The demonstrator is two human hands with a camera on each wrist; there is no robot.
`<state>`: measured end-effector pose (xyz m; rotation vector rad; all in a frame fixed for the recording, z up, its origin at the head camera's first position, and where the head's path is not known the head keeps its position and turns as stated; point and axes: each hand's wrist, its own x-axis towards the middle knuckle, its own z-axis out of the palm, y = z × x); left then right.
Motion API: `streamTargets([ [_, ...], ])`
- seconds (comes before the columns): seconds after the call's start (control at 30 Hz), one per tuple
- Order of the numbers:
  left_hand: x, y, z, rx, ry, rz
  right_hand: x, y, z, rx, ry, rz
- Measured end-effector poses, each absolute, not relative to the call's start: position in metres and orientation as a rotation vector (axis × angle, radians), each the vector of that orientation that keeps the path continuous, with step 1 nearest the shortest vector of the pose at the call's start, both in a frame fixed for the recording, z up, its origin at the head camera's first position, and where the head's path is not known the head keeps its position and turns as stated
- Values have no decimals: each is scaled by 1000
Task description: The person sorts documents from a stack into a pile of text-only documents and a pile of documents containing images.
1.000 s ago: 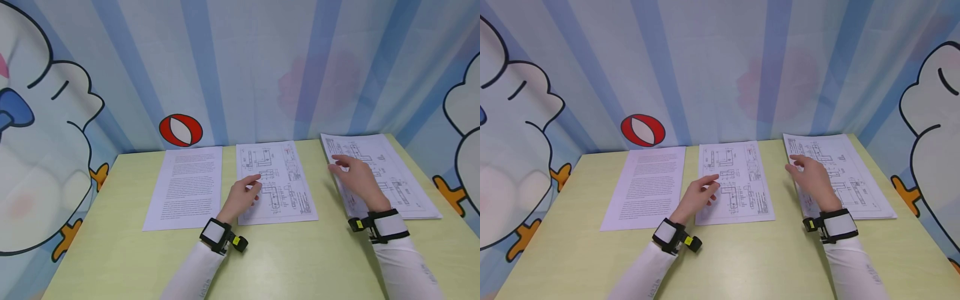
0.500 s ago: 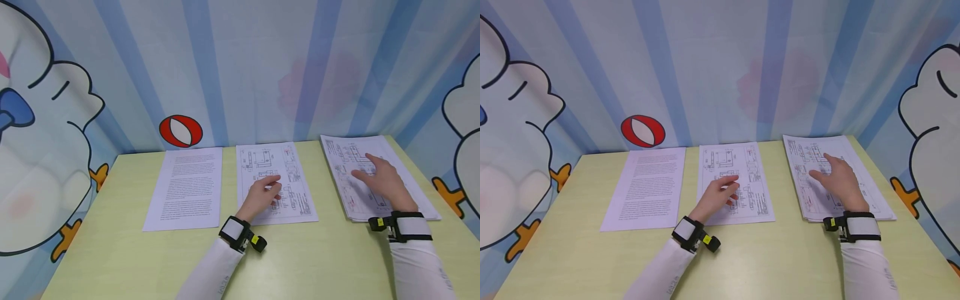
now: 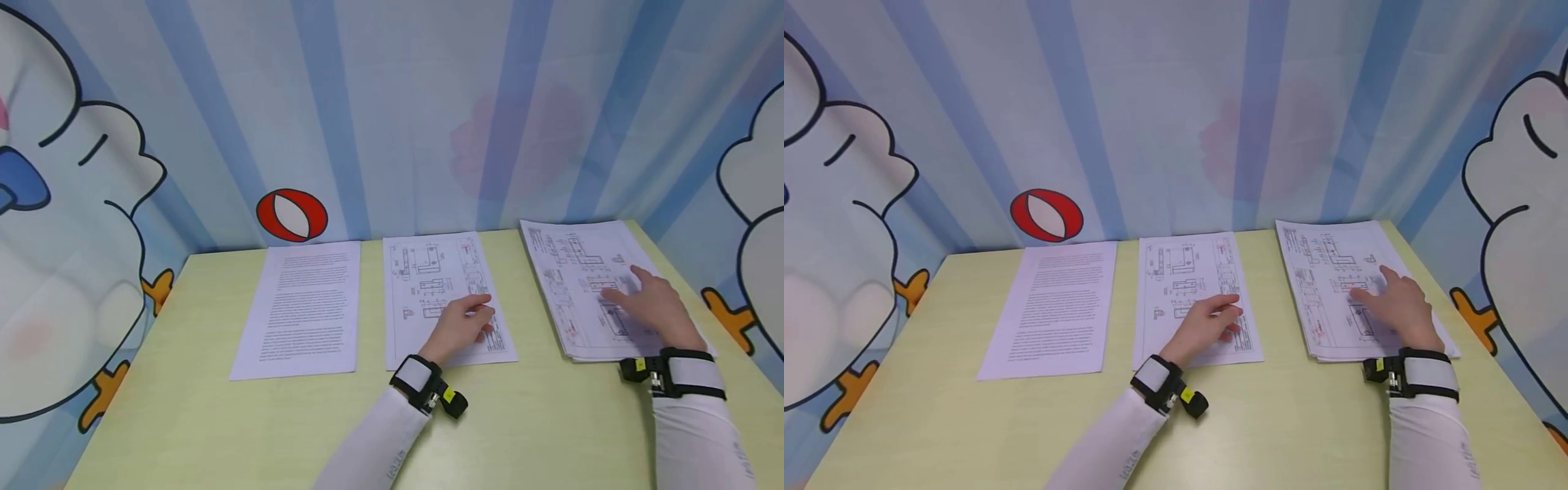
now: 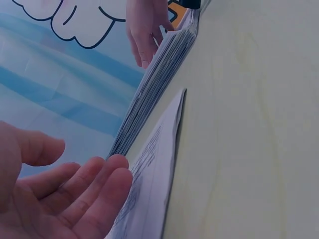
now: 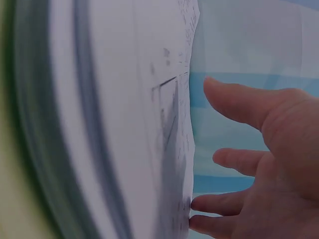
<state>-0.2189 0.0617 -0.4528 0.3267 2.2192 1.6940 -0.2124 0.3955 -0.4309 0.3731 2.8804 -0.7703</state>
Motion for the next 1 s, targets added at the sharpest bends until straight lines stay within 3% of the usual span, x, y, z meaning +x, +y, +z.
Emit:
streamTargets([
  [0.43,-210,115,-460,211,1925,1866,-213,405,-440,465,2868,-801],
  [1.0,-201,154,-467,131,1697,1937,-215,392,-441,360,2885,-774],
])
